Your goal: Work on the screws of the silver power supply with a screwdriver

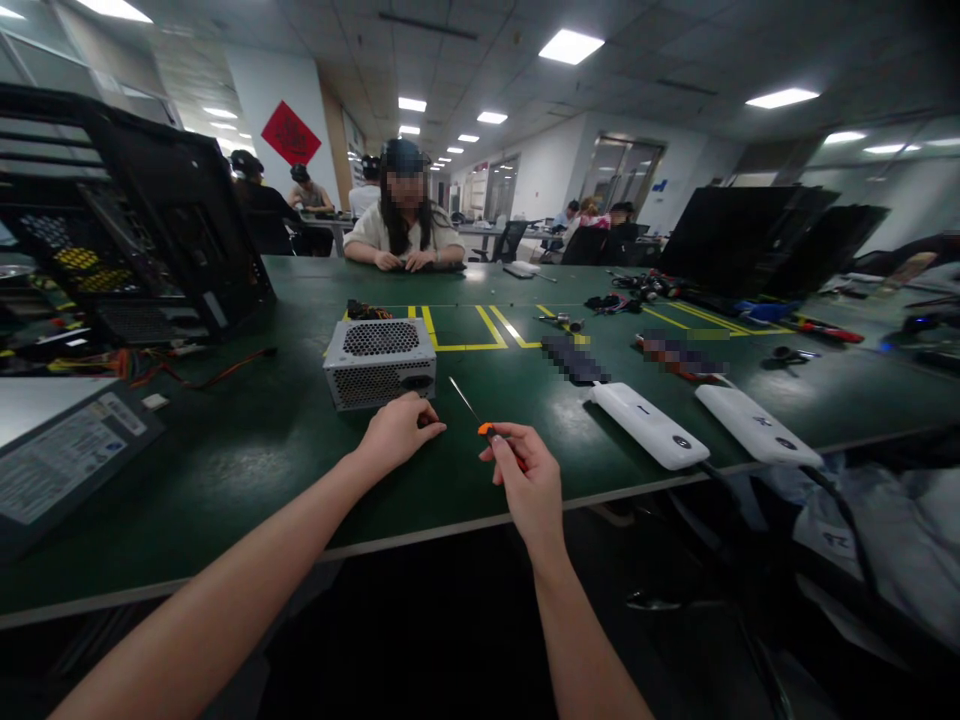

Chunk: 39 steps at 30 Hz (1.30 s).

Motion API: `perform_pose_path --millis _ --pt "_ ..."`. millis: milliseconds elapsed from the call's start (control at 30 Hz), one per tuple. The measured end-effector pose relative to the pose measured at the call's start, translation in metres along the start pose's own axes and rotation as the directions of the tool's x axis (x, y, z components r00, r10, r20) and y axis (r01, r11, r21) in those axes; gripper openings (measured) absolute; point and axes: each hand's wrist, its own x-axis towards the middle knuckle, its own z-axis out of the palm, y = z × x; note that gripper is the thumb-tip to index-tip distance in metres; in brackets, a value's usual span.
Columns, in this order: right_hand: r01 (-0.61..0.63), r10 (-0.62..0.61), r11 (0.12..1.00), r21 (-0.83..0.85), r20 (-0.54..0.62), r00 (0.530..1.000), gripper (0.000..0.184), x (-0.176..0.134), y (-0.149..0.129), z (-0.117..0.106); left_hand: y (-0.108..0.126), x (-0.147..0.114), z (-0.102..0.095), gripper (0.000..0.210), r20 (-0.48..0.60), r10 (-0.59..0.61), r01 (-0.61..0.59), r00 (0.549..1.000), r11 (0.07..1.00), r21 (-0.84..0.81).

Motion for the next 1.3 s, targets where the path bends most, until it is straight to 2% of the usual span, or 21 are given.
perform_pose_path --millis 233,400,667,833,1033,1167,1300 --pt "0.015 -0.015 1.000 -0.022 0.018 1.000 0.023 -0.002 0.002 0.001 0.002 -0.003 -0.007 0.018 0.027 -0.010 0.007 1.000 0.997 0.079" --pt "0.021 -0.019 0.999 -0.036 0.031 0.999 0.023 -0.002 0.001 0.001 -0.005 -0.003 -0.007 0.029 0.022 -0.080 0.077 0.997 0.991 0.110" --pt "0.022 -0.021 0.999 -0.045 0.030 0.999 0.024 -0.003 0.001 0.002 -0.009 -0.001 -0.007 0.016 0.075 -0.086 0.081 0.993 0.994 0.074" --pt "0.022 -0.020 0.998 -0.056 0.030 0.999 0.025 -0.002 0.003 0.002 -0.005 -0.004 -0.010 0.019 0.055 -0.105 0.100 0.993 0.990 0.097" --pt "0.023 -0.022 0.998 -0.053 0.029 0.999 0.025 -0.002 0.003 0.002 -0.007 -0.002 -0.011 0.021 0.078 -0.106 0.095 0.991 0.986 0.136" --pt "0.048 -0.044 0.989 -0.140 0.029 0.999 0.022 -0.002 0.002 0.003 -0.009 -0.002 -0.011 0.022 0.066 -0.101 0.092 0.993 0.988 0.124" --pt "0.137 -0.131 0.945 -0.296 0.042 0.991 0.026 0.002 0.005 0.006 -0.007 -0.002 -0.013 0.020 0.061 -0.111 0.105 0.992 0.990 0.096"
